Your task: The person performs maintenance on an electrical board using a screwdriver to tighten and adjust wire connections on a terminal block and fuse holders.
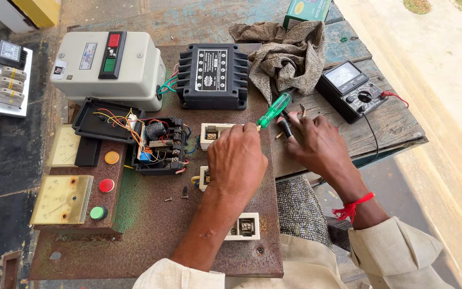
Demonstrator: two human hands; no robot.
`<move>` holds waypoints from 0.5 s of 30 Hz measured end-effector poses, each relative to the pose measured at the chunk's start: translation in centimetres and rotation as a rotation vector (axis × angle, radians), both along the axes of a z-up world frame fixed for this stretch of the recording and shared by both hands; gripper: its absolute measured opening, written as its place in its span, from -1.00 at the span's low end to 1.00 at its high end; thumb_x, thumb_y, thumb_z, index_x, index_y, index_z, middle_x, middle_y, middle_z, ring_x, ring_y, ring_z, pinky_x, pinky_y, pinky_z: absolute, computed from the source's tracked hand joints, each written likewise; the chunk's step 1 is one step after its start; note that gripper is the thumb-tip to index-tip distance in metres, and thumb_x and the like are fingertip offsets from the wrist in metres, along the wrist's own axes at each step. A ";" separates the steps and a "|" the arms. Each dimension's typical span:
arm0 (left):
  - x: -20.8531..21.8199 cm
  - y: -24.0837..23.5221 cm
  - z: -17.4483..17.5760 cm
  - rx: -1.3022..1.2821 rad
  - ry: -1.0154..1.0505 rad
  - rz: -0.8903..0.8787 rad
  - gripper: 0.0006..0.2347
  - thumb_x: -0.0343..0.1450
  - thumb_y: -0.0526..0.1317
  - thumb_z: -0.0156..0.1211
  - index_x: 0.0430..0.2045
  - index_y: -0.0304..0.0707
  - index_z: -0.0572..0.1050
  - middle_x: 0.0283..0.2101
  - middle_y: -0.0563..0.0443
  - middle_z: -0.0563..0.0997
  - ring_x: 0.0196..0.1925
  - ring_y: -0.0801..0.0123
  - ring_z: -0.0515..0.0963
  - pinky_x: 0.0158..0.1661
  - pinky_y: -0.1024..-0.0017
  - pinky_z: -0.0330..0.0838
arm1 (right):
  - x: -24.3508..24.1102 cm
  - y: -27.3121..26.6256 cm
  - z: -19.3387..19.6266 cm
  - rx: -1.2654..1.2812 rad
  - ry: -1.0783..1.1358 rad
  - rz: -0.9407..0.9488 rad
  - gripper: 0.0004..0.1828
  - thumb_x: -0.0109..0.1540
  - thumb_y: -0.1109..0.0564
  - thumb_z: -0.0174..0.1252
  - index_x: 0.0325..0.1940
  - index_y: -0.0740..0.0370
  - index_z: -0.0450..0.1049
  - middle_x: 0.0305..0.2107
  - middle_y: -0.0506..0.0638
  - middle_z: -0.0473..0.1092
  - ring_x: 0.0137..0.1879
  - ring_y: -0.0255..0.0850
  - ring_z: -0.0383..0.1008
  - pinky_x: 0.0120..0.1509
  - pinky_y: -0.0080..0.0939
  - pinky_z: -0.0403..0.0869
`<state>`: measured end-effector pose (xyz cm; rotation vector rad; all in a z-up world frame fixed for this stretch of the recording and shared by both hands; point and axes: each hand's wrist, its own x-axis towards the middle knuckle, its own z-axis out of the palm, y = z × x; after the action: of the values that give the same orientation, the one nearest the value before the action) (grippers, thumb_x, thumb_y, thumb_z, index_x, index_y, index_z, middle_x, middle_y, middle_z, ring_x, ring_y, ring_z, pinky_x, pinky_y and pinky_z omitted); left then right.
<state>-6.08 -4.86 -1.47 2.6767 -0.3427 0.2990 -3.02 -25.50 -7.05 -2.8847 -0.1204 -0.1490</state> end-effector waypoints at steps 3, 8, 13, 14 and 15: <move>0.6 0.1 -0.4 0.051 -0.131 0.045 -0.89 0.36 -0.31 0.13 -0.40 -0.39 0.56 -0.33 -0.25 0.65 -0.28 0.00 0.68 -0.27 0.09 0.53 | 0.1 -0.2 1.4 0.085 0.240 -0.150 -0.36 0.10 -0.20 0.23 0.06 0.33 0.43 -0.28 0.25 0.45 -0.19 0.10 0.50 -0.04 0.12 0.48; 2.3 0.7 -0.9 0.135 -0.112 0.066 -0.86 0.40 -0.28 0.09 -0.37 -0.40 0.55 -0.36 -0.29 0.64 -0.37 0.07 0.70 -0.40 0.21 0.58 | -3.5 -2.0 3.3 0.600 0.298 -0.262 -0.45 0.05 0.05 0.20 0.09 0.31 0.40 -0.41 0.14 0.44 -0.35 -0.06 0.43 -0.26 -0.04 0.36; 3.1 -0.6 -0.6 0.215 0.008 -0.008 -0.83 0.47 -0.28 0.04 -0.31 -0.47 0.52 -0.43 -0.27 0.64 -0.51 0.16 0.71 -0.59 0.31 0.58 | -8.1 0.0 2.9 1.192 0.247 -0.091 -0.40 0.06 0.32 0.07 0.21 0.26 0.25 -0.43 -0.10 0.30 -0.44 -0.33 0.33 -0.43 -0.32 0.38; 3.0 -1.1 -0.5 0.233 0.055 -0.033 -0.83 0.49 -0.29 0.02 -0.27 -0.50 0.51 -0.44 -0.28 0.64 -0.54 0.19 0.72 -0.63 0.35 0.58 | -8.3 0.6 3.1 1.068 0.213 -0.078 -0.42 0.10 0.29 0.13 0.22 0.24 0.27 -0.44 -0.10 0.29 -0.41 -0.35 0.31 -0.40 -0.34 0.36; 2.8 -1.5 -0.4 0.249 -0.003 -0.046 -0.83 0.47 -0.29 0.04 -0.30 -0.48 0.52 -0.44 -0.28 0.64 -0.52 0.19 0.72 -0.62 0.35 0.58 | -8.3 1.1 3.4 0.945 0.181 -0.059 -0.45 0.14 0.25 0.18 0.22 0.22 0.30 -0.46 -0.10 0.27 -0.39 -0.37 0.28 -0.37 -0.36 0.33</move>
<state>-3.32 -6.31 -1.91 2.9071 -0.4704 0.2616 -11.30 -24.38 -3.63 -1.9445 0.0603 0.0435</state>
